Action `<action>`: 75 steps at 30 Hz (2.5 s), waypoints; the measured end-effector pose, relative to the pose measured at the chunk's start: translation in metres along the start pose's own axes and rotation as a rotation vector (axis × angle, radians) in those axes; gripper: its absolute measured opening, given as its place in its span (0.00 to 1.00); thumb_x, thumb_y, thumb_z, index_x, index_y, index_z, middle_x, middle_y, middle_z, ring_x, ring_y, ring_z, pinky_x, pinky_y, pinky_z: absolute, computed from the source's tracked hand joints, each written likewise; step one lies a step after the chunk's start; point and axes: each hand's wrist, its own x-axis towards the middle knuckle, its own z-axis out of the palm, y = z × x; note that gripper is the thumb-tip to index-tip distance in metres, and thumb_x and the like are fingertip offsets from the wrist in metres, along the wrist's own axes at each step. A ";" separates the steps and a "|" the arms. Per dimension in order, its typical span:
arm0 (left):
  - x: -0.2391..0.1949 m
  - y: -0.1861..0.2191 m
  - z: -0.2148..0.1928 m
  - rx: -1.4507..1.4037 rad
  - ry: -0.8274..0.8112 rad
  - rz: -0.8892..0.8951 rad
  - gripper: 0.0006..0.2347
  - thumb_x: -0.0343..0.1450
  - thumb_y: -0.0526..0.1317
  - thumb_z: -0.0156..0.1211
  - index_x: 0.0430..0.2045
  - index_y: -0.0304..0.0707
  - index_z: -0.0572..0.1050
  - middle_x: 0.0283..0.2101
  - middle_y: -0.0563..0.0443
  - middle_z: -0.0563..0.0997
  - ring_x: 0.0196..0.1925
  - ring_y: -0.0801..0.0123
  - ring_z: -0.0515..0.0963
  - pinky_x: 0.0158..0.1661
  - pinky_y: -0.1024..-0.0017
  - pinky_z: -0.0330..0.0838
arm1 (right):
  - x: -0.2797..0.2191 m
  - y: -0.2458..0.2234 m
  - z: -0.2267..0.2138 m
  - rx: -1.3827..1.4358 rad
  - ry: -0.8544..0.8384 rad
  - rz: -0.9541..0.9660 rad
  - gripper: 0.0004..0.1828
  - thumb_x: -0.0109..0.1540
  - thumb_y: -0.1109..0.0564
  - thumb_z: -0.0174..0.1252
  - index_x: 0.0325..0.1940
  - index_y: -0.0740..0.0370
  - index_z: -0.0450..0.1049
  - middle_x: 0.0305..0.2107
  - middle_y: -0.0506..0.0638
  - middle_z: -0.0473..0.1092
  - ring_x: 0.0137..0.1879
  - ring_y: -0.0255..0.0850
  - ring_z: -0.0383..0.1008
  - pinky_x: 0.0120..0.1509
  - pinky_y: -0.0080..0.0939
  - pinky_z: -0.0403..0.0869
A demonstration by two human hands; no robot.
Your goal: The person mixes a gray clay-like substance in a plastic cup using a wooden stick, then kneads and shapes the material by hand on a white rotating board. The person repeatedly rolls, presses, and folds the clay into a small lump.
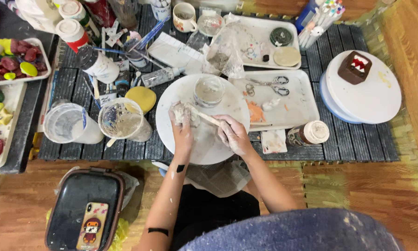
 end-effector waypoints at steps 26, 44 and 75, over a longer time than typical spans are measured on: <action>-0.012 0.015 0.009 -0.162 -0.078 -0.007 0.35 0.66 0.26 0.69 0.66 0.35 0.55 0.60 0.43 0.65 0.62 0.65 0.70 0.61 0.67 0.69 | 0.020 -0.069 -0.041 -0.202 0.032 -0.170 0.15 0.72 0.58 0.49 0.58 0.63 0.76 0.22 0.43 0.64 0.26 0.30 0.62 0.29 0.32 0.63; -0.012 0.021 0.002 -0.102 -0.048 -0.080 0.32 0.69 0.27 0.64 0.68 0.34 0.55 0.62 0.47 0.67 0.60 0.67 0.72 0.56 0.69 0.71 | 0.006 0.011 -0.040 0.175 -0.078 0.306 0.19 0.71 0.56 0.49 0.63 0.66 0.72 0.22 0.40 0.59 0.24 0.27 0.52 0.25 0.28 0.54; -0.009 0.027 0.005 -0.099 0.025 -0.005 0.33 0.70 0.27 0.65 0.70 0.35 0.53 0.58 0.42 0.73 0.58 0.66 0.74 0.58 0.71 0.71 | 0.081 -0.070 -0.025 -1.172 0.404 -0.223 0.16 0.63 0.47 0.62 0.52 0.50 0.80 0.33 0.55 0.79 0.41 0.55 0.78 0.43 0.53 0.74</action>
